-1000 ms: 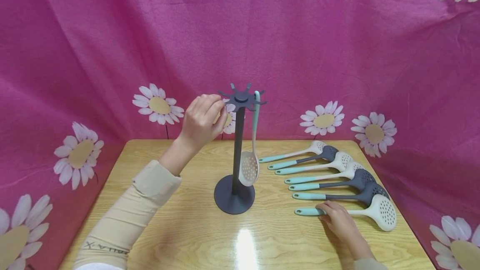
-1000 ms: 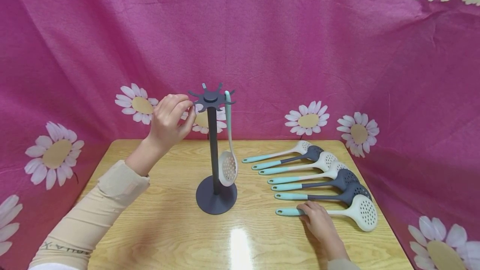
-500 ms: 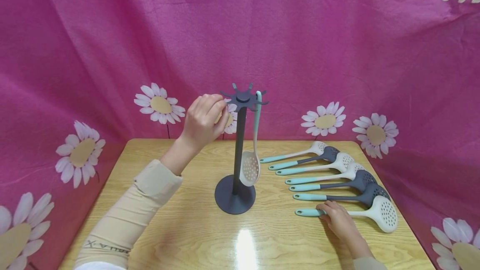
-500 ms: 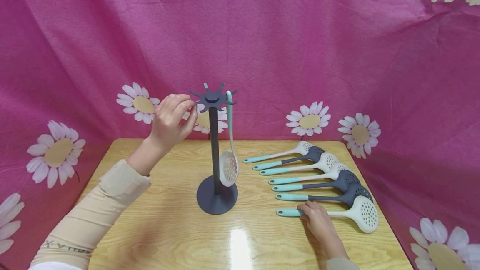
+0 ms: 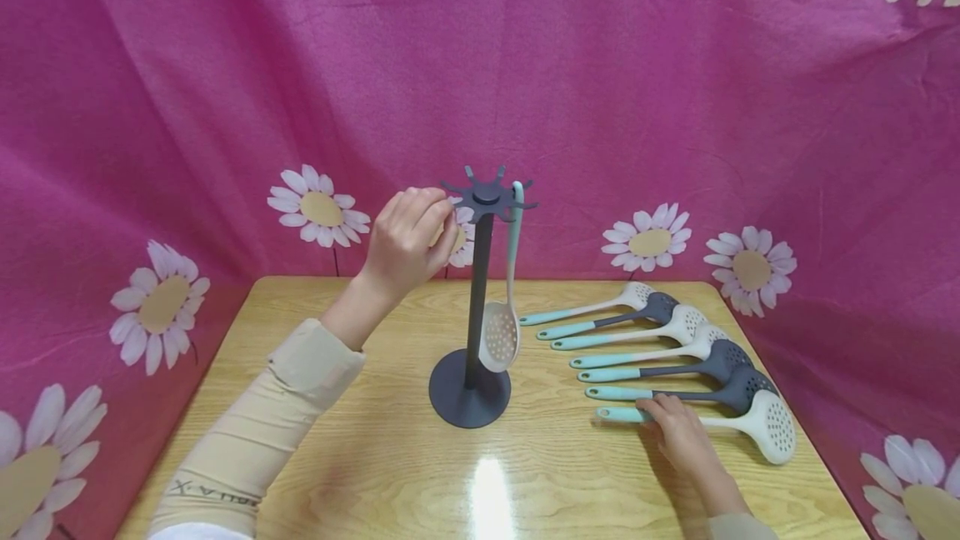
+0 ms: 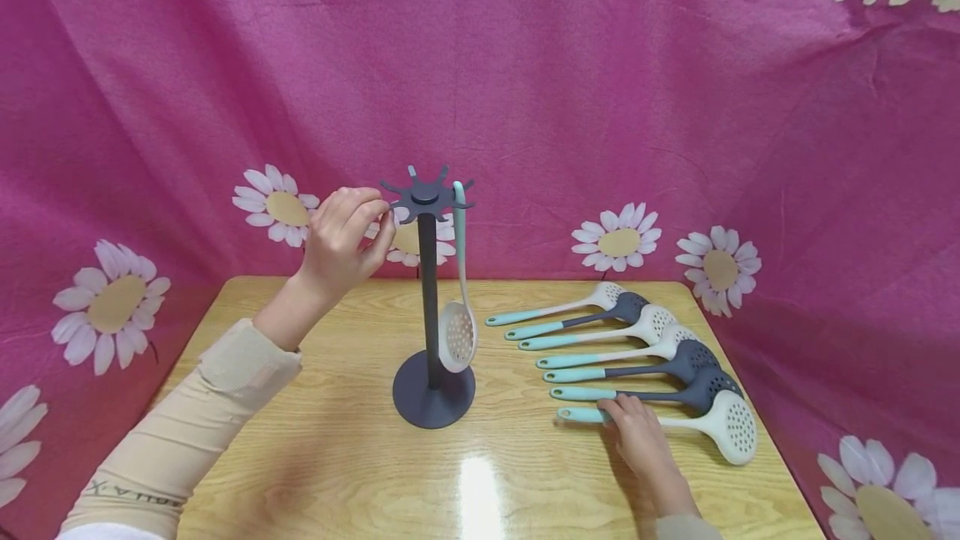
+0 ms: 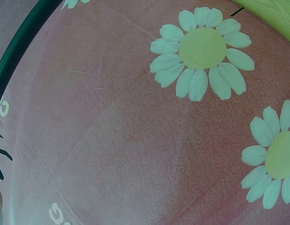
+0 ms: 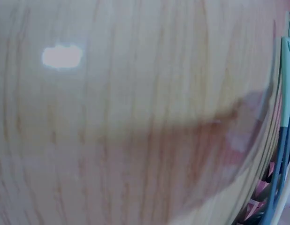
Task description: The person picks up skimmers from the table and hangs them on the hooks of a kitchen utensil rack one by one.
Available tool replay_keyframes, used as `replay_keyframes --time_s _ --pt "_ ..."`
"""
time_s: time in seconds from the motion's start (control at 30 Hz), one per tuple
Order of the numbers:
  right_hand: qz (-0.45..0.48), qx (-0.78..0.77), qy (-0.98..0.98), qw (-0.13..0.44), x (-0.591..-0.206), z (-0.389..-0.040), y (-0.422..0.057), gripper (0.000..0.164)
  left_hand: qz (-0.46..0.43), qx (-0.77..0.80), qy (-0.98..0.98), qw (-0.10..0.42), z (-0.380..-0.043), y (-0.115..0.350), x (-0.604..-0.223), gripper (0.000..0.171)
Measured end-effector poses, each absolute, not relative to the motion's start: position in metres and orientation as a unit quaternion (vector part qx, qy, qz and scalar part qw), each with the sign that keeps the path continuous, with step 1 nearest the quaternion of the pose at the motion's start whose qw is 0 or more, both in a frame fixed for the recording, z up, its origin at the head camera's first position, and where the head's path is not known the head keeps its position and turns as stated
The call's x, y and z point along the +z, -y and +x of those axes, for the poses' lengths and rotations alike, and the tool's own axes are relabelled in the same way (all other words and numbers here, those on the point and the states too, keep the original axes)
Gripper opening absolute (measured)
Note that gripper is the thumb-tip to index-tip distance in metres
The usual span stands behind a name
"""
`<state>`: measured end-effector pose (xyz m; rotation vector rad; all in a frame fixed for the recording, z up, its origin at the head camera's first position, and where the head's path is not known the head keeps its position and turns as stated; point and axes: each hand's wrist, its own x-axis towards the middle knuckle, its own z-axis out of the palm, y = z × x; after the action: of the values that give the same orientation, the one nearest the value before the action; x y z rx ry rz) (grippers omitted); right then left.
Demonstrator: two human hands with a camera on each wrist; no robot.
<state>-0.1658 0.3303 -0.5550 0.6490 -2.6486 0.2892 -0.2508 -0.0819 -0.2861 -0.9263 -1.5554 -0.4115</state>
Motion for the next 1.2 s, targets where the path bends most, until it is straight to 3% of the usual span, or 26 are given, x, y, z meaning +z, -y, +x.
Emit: replay_keyframes --time_s 0.23,0.5,0.73,1.2 --pt "0.214 0.122 0.945 0.217 -0.542 -0.169 -0.332 0.056 -0.397 -0.176 0.673 0.599 -0.251 0.083 -0.286 0.015" --pt "0.215 0.135 0.93 0.266 -0.517 -0.176 -0.326 0.044 -0.397 -0.176 0.673 0.598 -0.251 0.082 -0.287 0.014" --pt "0.197 0.159 0.926 0.279 -0.487 -0.182 -0.318 0.048 -0.398 -0.179 0.669 0.601 -0.251 0.082 -0.287 0.016" --pt "0.16 0.239 0.91 0.299 -0.421 -0.187 -0.282 0.04 -0.4 -0.183 0.67 0.598 -0.252 0.082 -0.287 0.016"
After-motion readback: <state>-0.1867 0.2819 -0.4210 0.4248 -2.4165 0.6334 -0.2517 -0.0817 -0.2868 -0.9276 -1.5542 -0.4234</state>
